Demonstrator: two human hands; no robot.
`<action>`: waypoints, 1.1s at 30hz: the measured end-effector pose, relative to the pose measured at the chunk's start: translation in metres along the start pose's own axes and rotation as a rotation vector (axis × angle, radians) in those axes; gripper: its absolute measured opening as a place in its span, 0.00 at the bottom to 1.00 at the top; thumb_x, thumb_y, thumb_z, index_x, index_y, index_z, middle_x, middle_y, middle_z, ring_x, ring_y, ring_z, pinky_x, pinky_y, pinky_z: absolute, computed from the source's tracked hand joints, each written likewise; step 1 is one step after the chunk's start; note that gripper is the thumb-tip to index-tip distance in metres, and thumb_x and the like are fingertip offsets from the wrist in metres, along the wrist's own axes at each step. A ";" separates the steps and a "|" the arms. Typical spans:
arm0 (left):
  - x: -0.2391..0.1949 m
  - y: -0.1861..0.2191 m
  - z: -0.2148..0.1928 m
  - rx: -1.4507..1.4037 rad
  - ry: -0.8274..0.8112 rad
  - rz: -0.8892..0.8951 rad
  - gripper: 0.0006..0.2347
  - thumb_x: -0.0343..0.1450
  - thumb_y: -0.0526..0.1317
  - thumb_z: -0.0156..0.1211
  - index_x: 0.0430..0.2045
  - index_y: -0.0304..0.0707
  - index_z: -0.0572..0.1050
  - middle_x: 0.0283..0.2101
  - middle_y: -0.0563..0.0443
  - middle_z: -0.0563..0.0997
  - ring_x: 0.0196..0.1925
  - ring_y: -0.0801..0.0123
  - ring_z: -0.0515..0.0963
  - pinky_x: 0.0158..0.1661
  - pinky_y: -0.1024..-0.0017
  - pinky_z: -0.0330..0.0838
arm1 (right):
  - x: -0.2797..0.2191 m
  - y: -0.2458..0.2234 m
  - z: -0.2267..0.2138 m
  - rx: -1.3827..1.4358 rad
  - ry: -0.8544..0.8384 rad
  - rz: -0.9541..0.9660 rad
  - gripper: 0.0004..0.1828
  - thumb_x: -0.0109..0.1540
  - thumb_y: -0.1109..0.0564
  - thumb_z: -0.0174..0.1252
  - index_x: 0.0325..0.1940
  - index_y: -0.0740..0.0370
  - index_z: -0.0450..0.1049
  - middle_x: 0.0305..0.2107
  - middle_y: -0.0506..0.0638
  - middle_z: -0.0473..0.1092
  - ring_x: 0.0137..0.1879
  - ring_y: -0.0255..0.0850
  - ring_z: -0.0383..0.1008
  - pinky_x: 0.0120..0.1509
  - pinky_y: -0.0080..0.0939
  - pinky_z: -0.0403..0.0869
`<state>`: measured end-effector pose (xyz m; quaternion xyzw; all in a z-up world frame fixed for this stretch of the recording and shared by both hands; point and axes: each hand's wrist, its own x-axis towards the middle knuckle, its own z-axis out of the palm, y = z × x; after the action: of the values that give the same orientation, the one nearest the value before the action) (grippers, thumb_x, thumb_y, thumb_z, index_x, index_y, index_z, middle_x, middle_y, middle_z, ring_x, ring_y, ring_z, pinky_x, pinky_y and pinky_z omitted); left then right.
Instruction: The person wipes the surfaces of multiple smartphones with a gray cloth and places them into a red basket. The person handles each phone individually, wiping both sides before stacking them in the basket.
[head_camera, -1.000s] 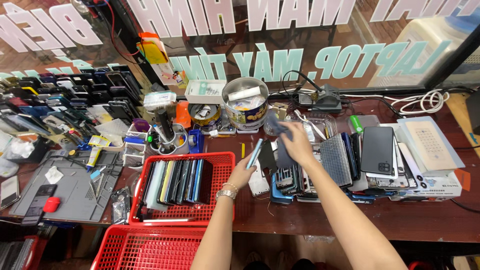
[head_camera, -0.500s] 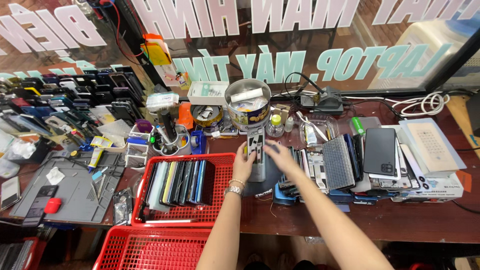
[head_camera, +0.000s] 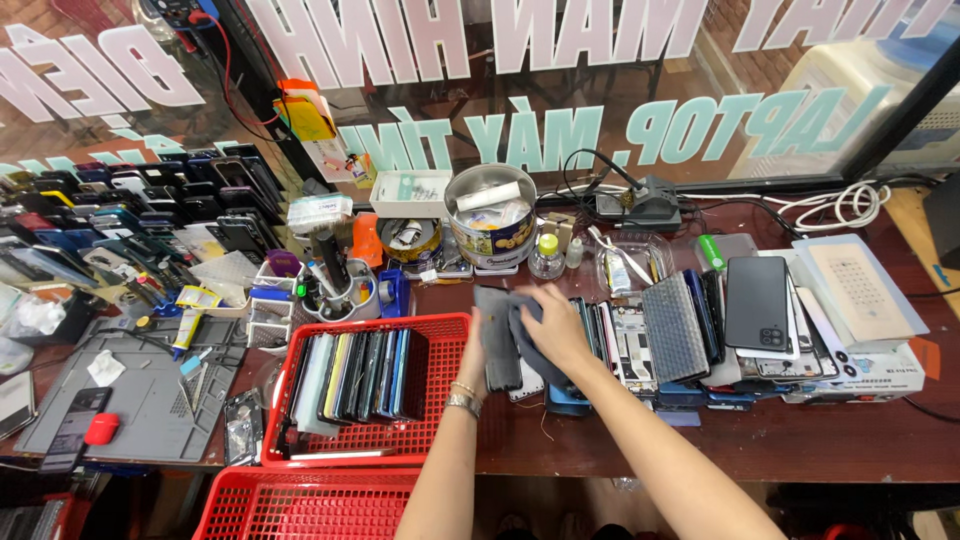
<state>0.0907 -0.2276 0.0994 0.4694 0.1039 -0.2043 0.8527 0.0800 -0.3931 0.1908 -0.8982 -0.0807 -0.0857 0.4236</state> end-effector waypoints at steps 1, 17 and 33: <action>0.006 -0.002 0.003 0.054 0.038 -0.026 0.39 0.68 0.72 0.39 0.66 0.43 0.65 0.63 0.47 0.76 0.65 0.62 0.75 0.61 0.61 0.70 | 0.008 -0.004 0.005 0.090 0.054 -0.094 0.19 0.62 0.58 0.59 0.58 0.56 0.75 0.51 0.53 0.72 0.58 0.51 0.73 0.63 0.45 0.70; 0.041 0.018 -0.023 -0.424 0.388 0.288 0.38 0.70 0.73 0.34 0.57 0.37 0.70 0.51 0.47 0.80 0.52 0.60 0.80 0.54 0.63 0.74 | -0.027 -0.035 0.024 0.063 -0.074 -0.510 0.25 0.53 0.64 0.64 0.56 0.60 0.73 0.48 0.56 0.70 0.57 0.53 0.71 0.63 0.48 0.70; -0.002 -0.010 -0.089 -0.357 0.362 0.321 0.33 0.73 0.68 0.41 0.58 0.38 0.71 0.52 0.43 0.80 0.53 0.59 0.81 0.52 0.60 0.78 | -0.005 0.012 0.088 0.099 -0.341 -0.011 0.25 0.65 0.42 0.57 0.61 0.58 0.74 0.52 0.57 0.74 0.58 0.53 0.75 0.63 0.46 0.71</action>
<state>0.0852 -0.1573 0.0449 0.3511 0.2130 0.0414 0.9109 0.0855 -0.3332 0.1255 -0.8773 -0.1606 0.0696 0.4469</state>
